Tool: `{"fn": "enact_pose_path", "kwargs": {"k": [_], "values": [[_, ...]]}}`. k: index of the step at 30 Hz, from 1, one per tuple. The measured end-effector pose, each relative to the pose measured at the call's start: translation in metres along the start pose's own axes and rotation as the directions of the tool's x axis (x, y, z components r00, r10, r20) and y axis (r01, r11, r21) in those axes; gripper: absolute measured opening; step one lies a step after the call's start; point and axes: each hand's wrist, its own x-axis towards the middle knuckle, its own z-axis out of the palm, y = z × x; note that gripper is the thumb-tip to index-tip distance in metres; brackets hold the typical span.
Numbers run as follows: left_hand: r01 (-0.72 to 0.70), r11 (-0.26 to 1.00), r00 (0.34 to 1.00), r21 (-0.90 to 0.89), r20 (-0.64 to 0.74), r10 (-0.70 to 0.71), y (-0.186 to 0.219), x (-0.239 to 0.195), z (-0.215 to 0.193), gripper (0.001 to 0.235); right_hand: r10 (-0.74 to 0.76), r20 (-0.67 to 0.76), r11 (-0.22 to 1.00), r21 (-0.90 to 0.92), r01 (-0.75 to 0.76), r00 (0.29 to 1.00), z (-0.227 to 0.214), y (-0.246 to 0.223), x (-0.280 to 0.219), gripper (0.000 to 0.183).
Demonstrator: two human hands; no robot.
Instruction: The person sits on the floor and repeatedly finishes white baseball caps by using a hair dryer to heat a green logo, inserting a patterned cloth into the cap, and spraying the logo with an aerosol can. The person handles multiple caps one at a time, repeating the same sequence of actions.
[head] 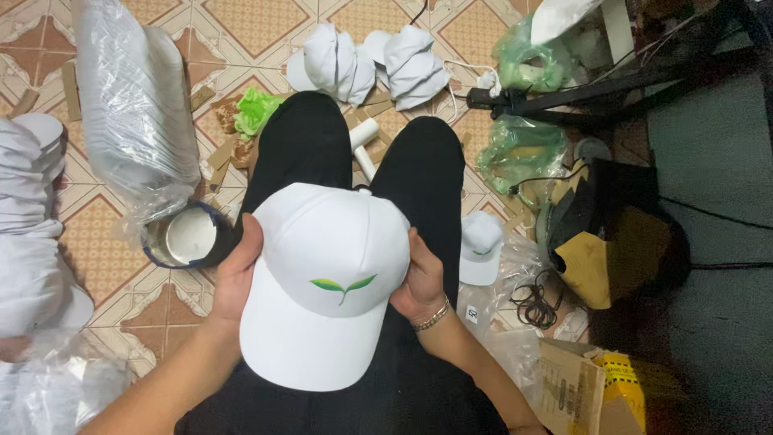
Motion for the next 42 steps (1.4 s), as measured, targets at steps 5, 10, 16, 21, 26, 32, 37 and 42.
{"fn": "enact_pose_path", "kwargs": {"k": [5, 10, 16, 21, 26, 32, 37, 42], "values": [[0.009, 0.999, 1.0, 0.034, -0.02, -0.009, 0.009, 0.012, -0.016, 0.062, -0.003, 0.128, 0.998, -0.059, 0.011, 0.992, -0.026, 0.002, 0.001, 0.049], [-0.043, 0.999, 0.991, -0.014, 0.124, 0.045, 0.017, 0.024, -0.023, 0.059, 0.081, 0.02, 0.994, 0.07, -0.083, 0.996, -0.015, 0.008, 0.006, 0.061], [-0.22, 0.973, 0.973, 0.065, 0.088, 0.214, 0.014, 0.033, -0.017, 0.062, 0.098, 0.083, 0.981, 0.158, -0.11, 0.992, 0.021, 0.014, 0.008, 0.062], [-0.157, 0.983, 0.982, -0.091, 0.09, 0.165, 0.016, 0.056, 0.006, 0.088, -0.098, -0.138, 0.995, -0.036, 0.094, 0.986, 0.047, -0.016, 0.045, 0.054], [-0.266, 0.962, 0.932, 0.055, 0.268, 0.242, 0.007, 0.068, 0.04, 0.103, -0.316, -0.092, 0.939, -0.169, 0.298, 0.944, 0.058, -0.06, 0.081, 0.051], [-0.334, 0.938, 0.924, 0.091, 0.229, 0.306, 0.047, 0.091, 0.073, 0.084, -0.5, 0.115, 0.863, -0.019, 0.505, 0.858, 0.08, -0.134, 0.097, 0.035], [-0.434, 0.901, 0.876, 0.02, 0.244, 0.417, 0.094, 0.122, 0.062, 0.067, -0.668, 0.188, 0.519, -0.576, 0.631, 0.72, 0.042, -0.173, 0.102, 0.022], [-0.528, 0.846, 0.788, -0.078, 0.325, 0.522, 0.15, 0.143, 0.029, 0.041, 0.683, -0.506, -0.469, -0.857, -0.214, 0.527, -0.018, -0.085, 0.152, 0.055]]}}
